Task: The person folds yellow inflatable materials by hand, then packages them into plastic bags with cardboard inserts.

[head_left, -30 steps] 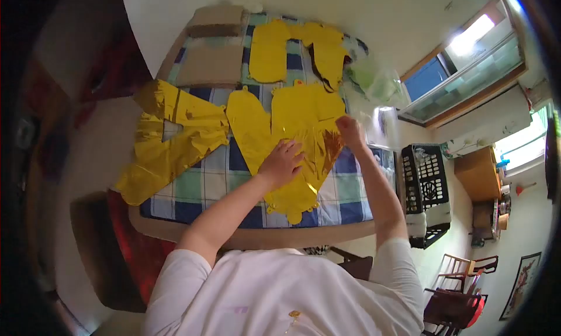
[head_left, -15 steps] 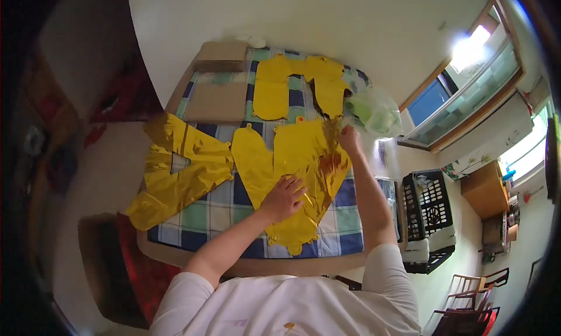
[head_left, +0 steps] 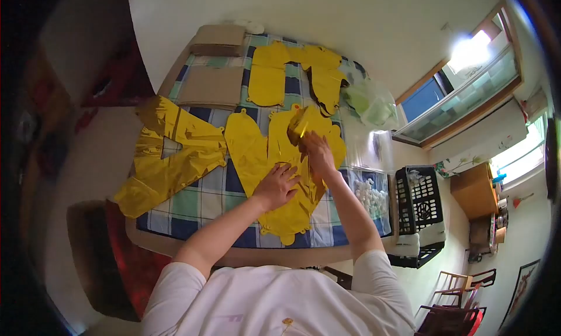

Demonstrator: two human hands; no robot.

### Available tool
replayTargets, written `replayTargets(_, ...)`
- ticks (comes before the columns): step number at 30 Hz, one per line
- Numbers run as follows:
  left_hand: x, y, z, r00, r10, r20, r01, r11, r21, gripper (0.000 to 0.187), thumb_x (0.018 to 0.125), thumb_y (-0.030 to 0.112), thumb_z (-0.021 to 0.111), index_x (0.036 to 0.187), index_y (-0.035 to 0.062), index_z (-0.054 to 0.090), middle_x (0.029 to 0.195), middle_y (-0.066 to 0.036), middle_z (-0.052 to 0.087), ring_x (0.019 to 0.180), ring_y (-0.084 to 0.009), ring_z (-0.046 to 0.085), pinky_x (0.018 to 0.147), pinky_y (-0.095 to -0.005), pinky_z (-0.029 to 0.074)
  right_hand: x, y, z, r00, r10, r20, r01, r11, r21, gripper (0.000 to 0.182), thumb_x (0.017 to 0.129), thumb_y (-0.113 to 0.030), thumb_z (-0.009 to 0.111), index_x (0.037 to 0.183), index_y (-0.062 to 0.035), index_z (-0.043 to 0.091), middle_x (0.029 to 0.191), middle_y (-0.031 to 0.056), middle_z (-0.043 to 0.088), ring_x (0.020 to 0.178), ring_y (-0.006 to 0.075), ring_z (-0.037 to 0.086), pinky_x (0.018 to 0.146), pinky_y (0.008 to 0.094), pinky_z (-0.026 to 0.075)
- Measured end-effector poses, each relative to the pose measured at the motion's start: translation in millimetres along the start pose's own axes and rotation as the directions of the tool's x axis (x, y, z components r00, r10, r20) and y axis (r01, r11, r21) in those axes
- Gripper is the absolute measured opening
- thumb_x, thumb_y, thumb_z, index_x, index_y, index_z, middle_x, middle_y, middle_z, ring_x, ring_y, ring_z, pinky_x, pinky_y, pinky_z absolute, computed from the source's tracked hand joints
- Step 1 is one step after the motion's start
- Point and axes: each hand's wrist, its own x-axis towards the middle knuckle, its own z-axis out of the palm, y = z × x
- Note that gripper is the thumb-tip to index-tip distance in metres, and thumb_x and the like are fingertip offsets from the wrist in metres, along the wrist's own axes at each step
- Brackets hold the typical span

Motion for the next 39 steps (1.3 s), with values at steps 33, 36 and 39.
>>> replayTargets(33,-1,3,-6,0.999,0.011,-0.031,-0.012,1.0,-0.024,0.04,0.084,0.027,0.061,0.119,0.0086,0.057,0.129,-0.014,0.05,0.126,-0.0318,0.041,0.106,-0.0461,0.031,22,35,28,0.972,0.199,-0.123,-0.195,0.98,0.045,0.031,0.086,-0.006,0.05,0.115,-0.005,0.061,0.123,0.0151,0.057,0.11,0.0319,0.056,0.091,0.0371,0.046)
replayTargets(36,-1,0,0,0.999,0.014,-0.038,-0.015,1.0,-0.017,0.041,0.084,0.028,0.061,0.12,0.0095,0.057,0.129,-0.014,0.05,0.126,-0.0312,0.04,0.107,-0.0459,0.03,24,-7,6,0.983,0.171,-0.069,-0.149,0.956,0.253,0.037,0.083,0.001,0.046,0.118,-0.0038,0.059,0.126,0.0188,0.054,0.116,0.0378,0.05,0.098,0.041,0.041)
replayTargets(39,0,-2,4,1.0,0.017,-0.011,-0.017,1.0,-0.008,0.041,0.084,0.028,0.06,0.121,0.0098,0.057,0.13,-0.014,0.049,0.126,-0.0311,0.04,0.107,-0.0459,0.029,27,-15,5,0.996,0.01,-0.089,0.006,0.984,0.175,0.039,0.08,0.003,0.046,0.117,-0.0025,0.058,0.122,0.019,0.056,0.112,0.038,0.052,0.092,0.0392,0.045)
